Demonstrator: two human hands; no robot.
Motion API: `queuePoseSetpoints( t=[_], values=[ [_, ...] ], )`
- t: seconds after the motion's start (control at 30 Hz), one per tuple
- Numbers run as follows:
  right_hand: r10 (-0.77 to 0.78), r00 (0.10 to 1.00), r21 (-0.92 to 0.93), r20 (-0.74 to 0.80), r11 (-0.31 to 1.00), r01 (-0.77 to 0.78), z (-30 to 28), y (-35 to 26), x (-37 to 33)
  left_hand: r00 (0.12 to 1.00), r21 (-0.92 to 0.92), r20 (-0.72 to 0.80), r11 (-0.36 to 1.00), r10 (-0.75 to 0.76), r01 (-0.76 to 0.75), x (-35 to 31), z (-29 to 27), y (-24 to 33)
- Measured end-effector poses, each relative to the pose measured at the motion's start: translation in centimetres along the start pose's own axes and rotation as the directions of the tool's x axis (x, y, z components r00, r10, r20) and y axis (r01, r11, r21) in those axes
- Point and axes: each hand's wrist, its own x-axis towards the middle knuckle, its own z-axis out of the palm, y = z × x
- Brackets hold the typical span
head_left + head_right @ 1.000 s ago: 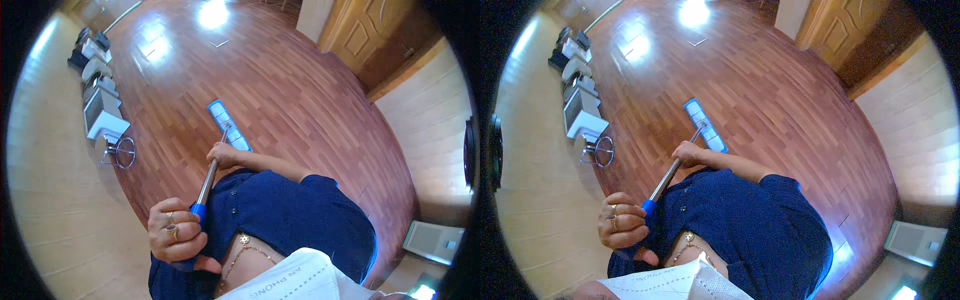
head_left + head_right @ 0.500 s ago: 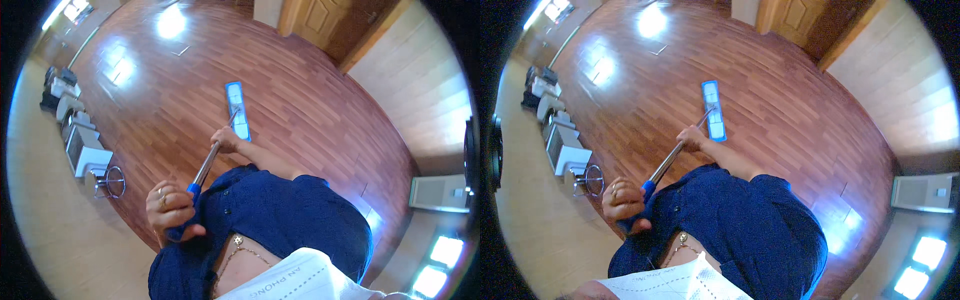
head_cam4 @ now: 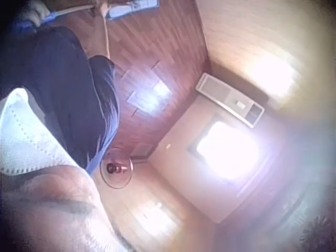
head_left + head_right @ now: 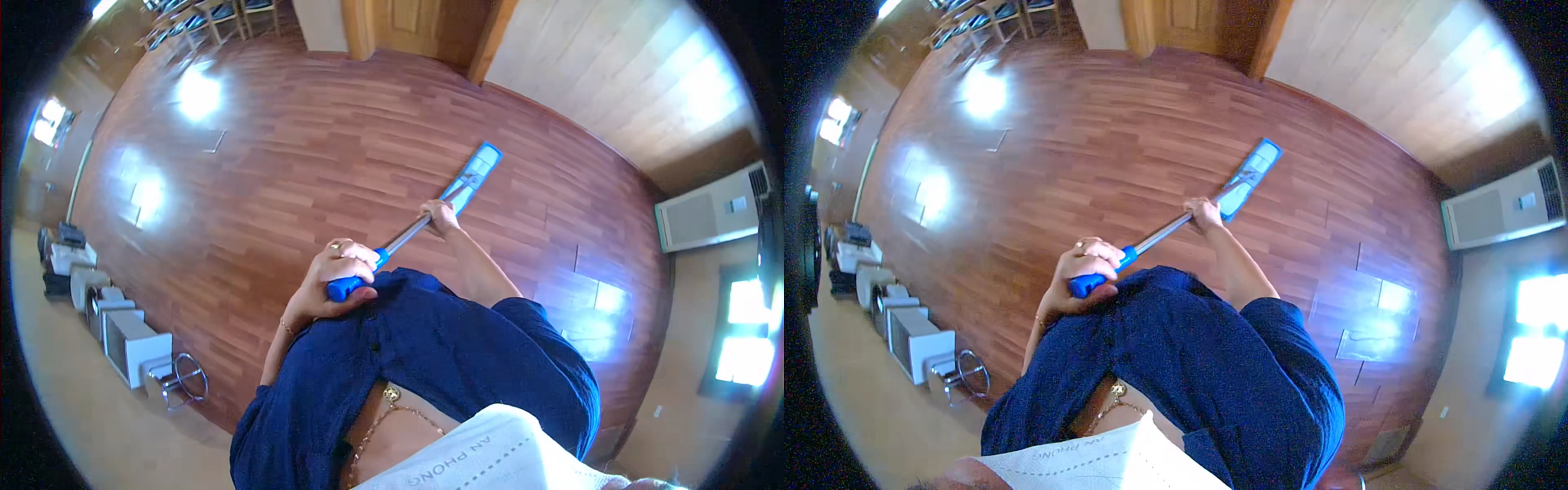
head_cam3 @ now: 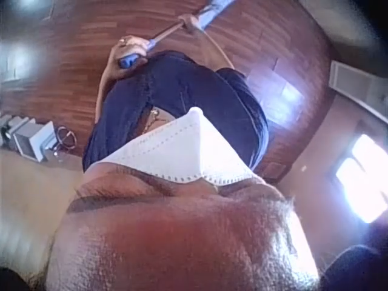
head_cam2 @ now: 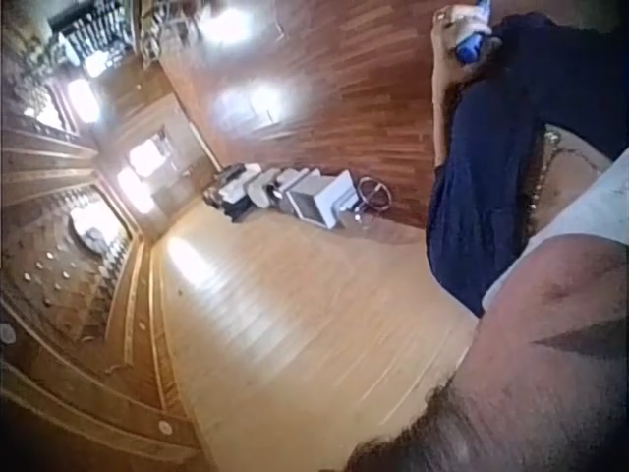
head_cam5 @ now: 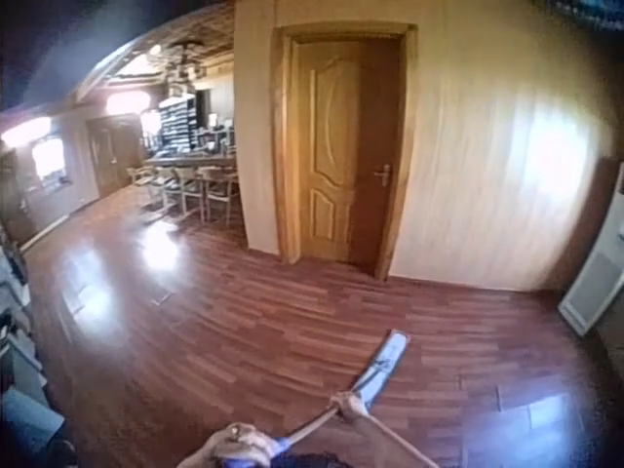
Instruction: Mopping a wooden floor using a flat mop.
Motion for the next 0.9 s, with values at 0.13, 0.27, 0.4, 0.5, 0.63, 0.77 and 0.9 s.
queuePoseSetpoints(
  t=[0.13,0.27,0.4,0.5,0.63,0.77,0.9],
  values=[
    [0.114,0.993,-0.305,-0.037,0.945,-0.120,-3.0,0.6,-3.4,0.994,-0.084,0.057,0.991,-0.096,0.101,0.5,2.3,-3.8],
    [0.345,0.898,-0.171,-0.274,0.901,-0.399,-5.8,6.3,-7.5,0.966,-0.217,0.248,0.968,-0.068,0.124,4.7,3.4,-6.2],
    [0.566,0.690,0.591,-0.451,0.769,-0.244,-2.1,12.8,-10.6,0.911,-0.331,0.406,0.941,0.074,0.071,8.2,1.9,-10.7],
    [-0.028,0.862,-0.325,-0.506,0.932,-0.160,-1.9,8.3,-9.2,0.889,-0.295,0.458,0.939,-0.022,0.175,9.0,-0.1,-10.7],
    [0.152,0.775,-0.002,-0.613,0.981,-0.194,-8.7,1.2,-9.2,0.845,-0.330,0.534,0.928,0.032,0.173,15.1,-1.1,-10.5],
    [0.143,0.688,0.025,-0.712,0.984,-0.179,-8.1,-4.0,-8.6,0.790,-0.353,0.607,0.920,0.086,0.171,17.9,-2.4,-12.2],
    [0.231,0.626,0.069,-0.745,0.960,-0.272,-7.2,-6.0,-7.5,0.768,-0.357,0.630,0.921,0.115,0.155,18.2,-3.1,-12.3]
  ],
)
